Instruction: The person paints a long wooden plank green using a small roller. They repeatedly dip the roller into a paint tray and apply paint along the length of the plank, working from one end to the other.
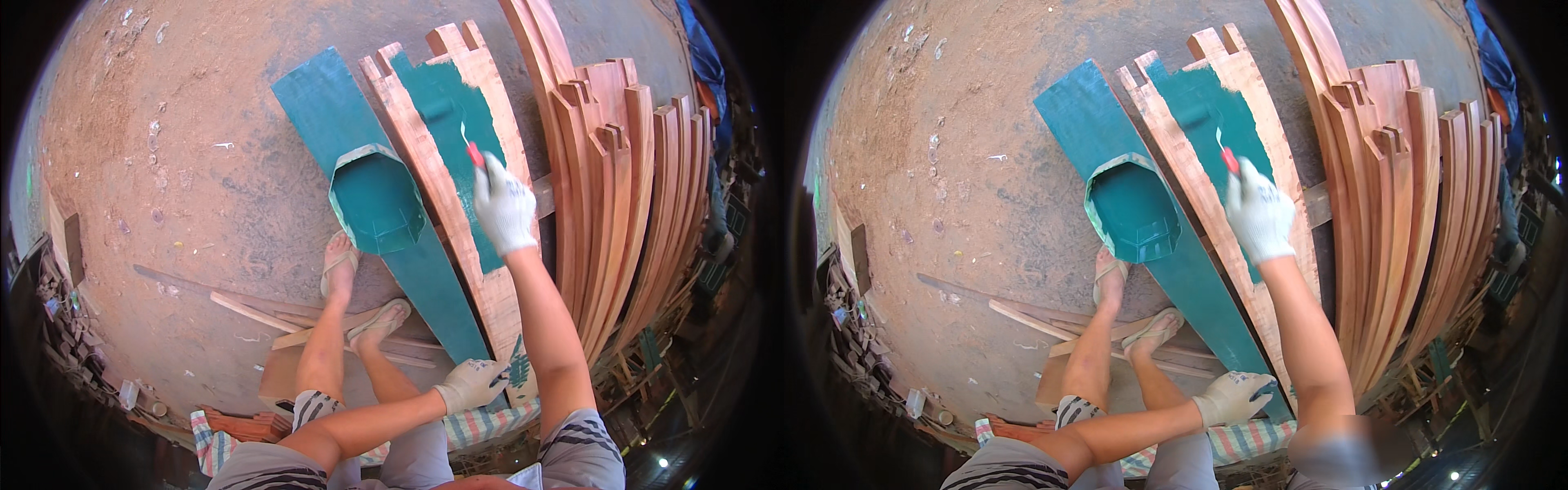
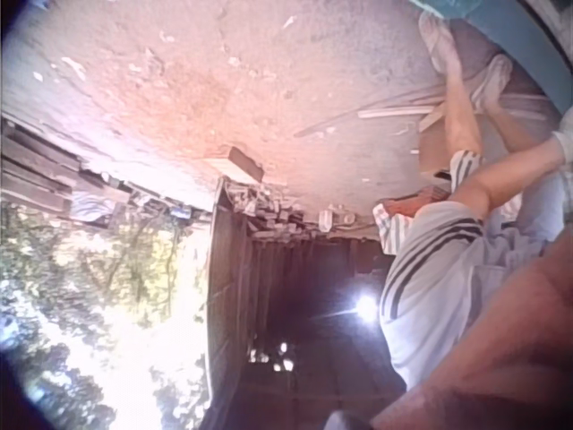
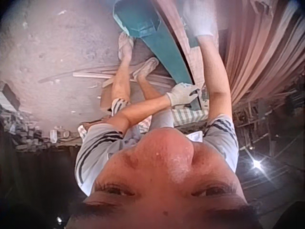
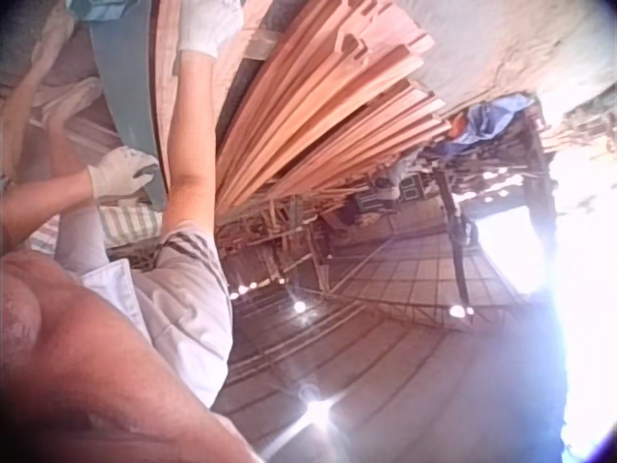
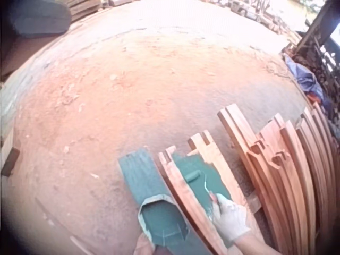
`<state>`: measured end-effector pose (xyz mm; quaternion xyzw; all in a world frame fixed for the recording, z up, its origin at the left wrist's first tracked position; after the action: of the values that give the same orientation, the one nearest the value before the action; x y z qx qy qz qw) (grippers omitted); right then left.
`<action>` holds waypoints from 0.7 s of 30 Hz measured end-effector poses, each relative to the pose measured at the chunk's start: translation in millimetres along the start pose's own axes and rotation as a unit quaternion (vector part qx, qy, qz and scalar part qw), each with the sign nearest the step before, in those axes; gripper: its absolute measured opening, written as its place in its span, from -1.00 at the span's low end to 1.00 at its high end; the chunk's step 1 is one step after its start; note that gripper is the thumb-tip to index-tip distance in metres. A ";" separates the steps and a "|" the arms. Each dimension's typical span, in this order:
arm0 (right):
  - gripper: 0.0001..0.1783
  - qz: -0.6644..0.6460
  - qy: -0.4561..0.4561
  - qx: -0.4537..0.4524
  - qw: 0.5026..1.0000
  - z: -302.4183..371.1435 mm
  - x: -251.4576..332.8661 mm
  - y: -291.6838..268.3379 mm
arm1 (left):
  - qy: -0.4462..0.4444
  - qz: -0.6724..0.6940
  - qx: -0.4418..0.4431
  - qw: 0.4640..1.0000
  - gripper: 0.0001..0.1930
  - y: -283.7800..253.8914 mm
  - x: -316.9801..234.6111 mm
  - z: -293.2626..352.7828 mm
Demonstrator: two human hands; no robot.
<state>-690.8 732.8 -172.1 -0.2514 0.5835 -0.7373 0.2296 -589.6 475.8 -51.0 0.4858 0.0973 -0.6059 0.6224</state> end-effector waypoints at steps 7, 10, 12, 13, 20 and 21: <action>-0.64 0.042 -0.002 -0.018 0.999 -111.3 61.5 10.8 | 0.069 -0.002 -0.032 0.997 -0.61 4.4 12.3 -3.0; -0.65 0.053 -0.007 -0.005 0.999 -77.3 53.5 14.0 | 0.050 0.009 -0.025 0.998 -0.61 0.8 8.4 -2.4; -0.62 0.052 0.013 0.064 0.996 -44.9 43.2 5.4 | 0.029 -0.006 -0.017 0.999 -0.58 -2.2 4.1 -0.6; -0.63 0.062 0.000 0.046 0.997 -29.9 33.1 0.8 | 0.024 -0.016 -0.014 0.999 -0.57 -4.2 1.1 1.0; -0.65 0.038 -0.032 -0.074 0.996 -84.0 52.8 2.9 | 0.038 0.000 -0.015 0.999 -0.59 -11.2 -1.0 -0.7; -0.65 0.044 -0.026 -0.061 0.997 -93.8 59.0 4.9 | 0.045 0.004 -0.017 0.999 -0.61 -9.5 0.0 -1.2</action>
<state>-795.8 764.3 -188.9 -0.2584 0.6315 -0.6828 0.2611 -597.1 478.6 -56.3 0.5026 0.1336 -0.5792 0.6277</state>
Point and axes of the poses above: each hand's wrist, its own z-axis away from the middle knuckle, its own y-axis out of the palm, x = y × z, the point moved 2 cm from there along -z, towards the middle knuckle, and after that the axes turned 8 degrees about z, right-handed, at the moved point
